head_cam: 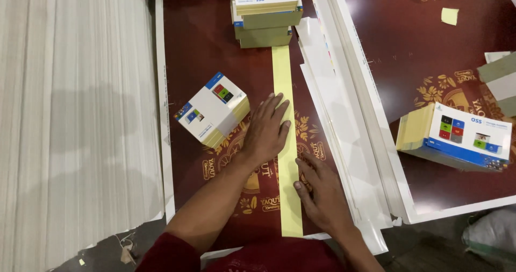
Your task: The person wraps small rectangular boxes with yellow tape on a table. They pick up boxes, apply tape to seal them, and place the wrapped boxes into a white bag. The camera shakes frequently during the process.
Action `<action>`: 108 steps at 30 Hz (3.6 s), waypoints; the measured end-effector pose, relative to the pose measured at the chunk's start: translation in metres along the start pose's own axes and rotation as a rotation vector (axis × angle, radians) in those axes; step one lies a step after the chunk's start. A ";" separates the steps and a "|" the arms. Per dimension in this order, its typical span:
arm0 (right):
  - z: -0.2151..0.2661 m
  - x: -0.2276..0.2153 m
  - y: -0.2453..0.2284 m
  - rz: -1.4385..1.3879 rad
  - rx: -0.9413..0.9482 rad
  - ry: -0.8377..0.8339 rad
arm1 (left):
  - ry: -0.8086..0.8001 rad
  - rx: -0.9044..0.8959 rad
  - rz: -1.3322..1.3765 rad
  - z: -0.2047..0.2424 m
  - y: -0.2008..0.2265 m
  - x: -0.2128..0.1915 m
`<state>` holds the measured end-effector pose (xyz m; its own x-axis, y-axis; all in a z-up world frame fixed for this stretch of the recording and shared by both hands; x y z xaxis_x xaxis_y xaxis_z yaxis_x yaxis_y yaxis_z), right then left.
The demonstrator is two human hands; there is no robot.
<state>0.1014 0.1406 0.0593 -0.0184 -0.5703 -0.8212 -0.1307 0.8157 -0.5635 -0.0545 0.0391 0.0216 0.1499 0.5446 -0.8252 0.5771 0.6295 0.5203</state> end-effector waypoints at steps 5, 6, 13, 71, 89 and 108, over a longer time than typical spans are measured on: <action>-0.004 -0.010 0.015 -0.237 0.089 0.105 | 0.255 0.045 0.404 0.016 0.039 -0.055; -0.004 -0.008 0.018 -0.241 0.081 0.118 | 0.258 0.057 0.394 0.018 0.051 -0.069; 0.000 0.000 0.025 -0.172 0.115 0.132 | 0.210 -0.143 0.585 -0.033 0.048 -0.166; -0.001 0.008 0.039 -0.213 0.185 0.129 | 0.372 -0.517 1.237 -0.198 -0.149 -0.177; -0.003 0.003 0.036 -0.187 0.171 0.136 | 0.378 -0.495 1.274 -0.195 -0.161 -0.170; -0.013 -0.022 0.035 -0.407 0.267 0.132 | 0.269 -0.291 1.348 -0.162 -0.094 -0.175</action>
<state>0.0846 0.1800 0.0587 -0.1465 -0.8404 -0.5217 0.1045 0.5113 -0.8530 -0.2654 -0.0258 0.1526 0.2723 0.8807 0.3876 -0.0754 -0.3820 0.9211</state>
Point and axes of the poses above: each hand's wrist, its own z-axis away from the middle knuckle, its own x-axis out of the palm, y = z × x, the point moved 7 cm from there along -z, towards the middle knuckle, and after that the axes turned 4 degrees about -y, right-handed, at the moved point
